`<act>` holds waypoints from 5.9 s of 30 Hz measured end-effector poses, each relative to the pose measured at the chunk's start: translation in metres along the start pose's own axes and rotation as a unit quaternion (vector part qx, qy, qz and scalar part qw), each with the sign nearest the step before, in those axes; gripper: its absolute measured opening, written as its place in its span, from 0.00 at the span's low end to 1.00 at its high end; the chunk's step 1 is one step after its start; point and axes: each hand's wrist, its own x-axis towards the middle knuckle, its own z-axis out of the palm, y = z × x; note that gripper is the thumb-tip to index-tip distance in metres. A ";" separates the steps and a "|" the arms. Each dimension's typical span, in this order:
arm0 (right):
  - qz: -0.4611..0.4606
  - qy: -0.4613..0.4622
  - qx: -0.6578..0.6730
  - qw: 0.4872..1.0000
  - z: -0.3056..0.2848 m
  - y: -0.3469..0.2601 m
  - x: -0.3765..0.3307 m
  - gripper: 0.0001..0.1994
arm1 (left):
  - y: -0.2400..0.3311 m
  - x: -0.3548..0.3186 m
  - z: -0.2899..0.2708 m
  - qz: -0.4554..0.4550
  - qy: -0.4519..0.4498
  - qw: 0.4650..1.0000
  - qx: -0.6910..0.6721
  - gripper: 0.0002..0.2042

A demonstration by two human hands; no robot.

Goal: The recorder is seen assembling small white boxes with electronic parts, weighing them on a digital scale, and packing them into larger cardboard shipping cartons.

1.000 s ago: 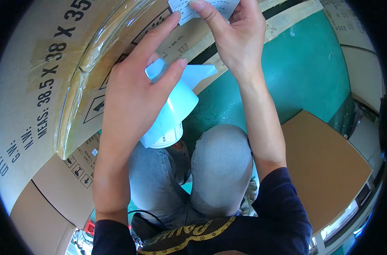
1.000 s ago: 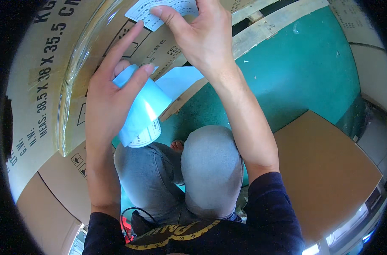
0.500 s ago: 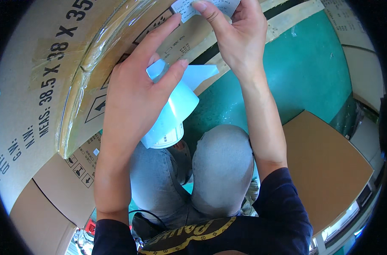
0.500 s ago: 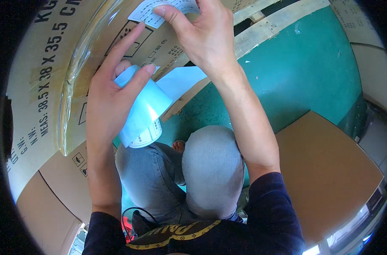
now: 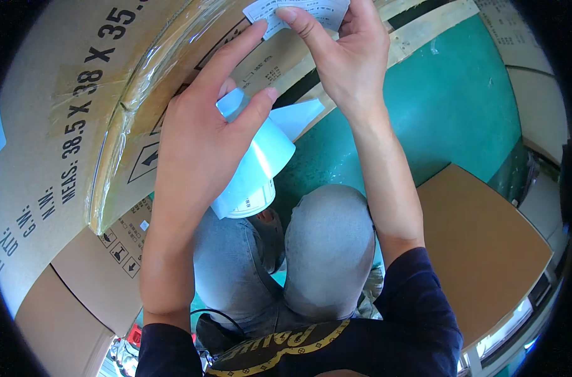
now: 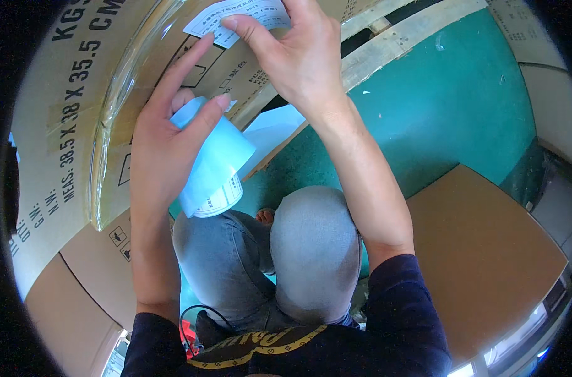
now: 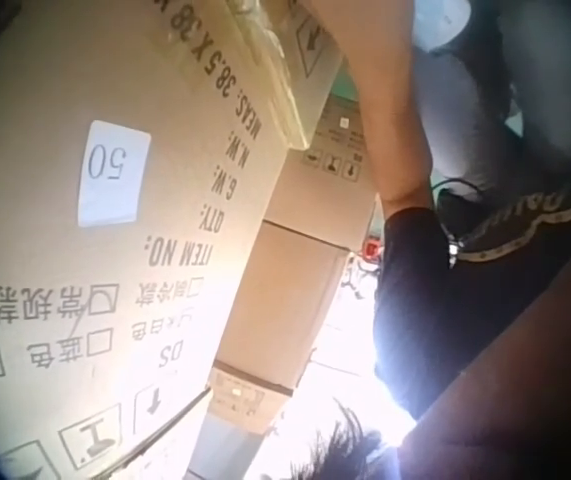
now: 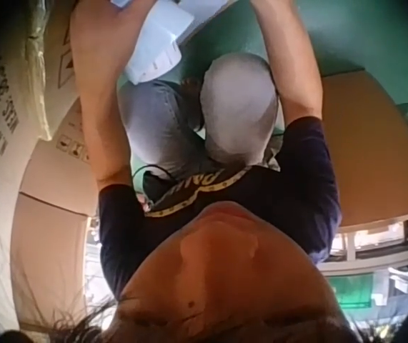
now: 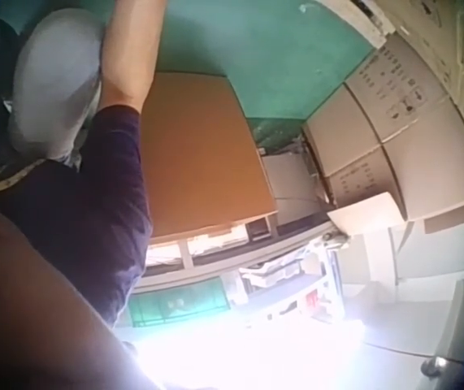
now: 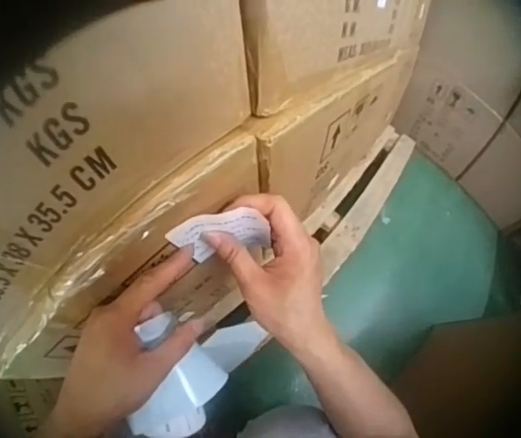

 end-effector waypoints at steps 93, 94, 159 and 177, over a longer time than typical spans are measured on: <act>0.305 0.593 -0.561 0.490 -0.580 -0.669 -0.022 0.36 | 0.694 0.067 0.123 0.351 -0.543 0.757 0.087 0.19; 0.323 0.614 -0.565 0.446 -0.610 -0.675 -0.041 0.36 | 0.705 0.083 0.142 0.361 -0.560 0.741 0.088 0.19; 0.660 0.627 -0.328 0.252 -0.755 -0.695 -0.419 0.20 | 1.102 -0.230 0.589 0.507 -0.843 0.181 -0.022 0.63; 0.021 0.910 -0.343 0.232 -0.795 -0.846 -0.057 0.23 | 1.088 -0.274 0.592 0.570 -0.753 0.254 -0.209 0.46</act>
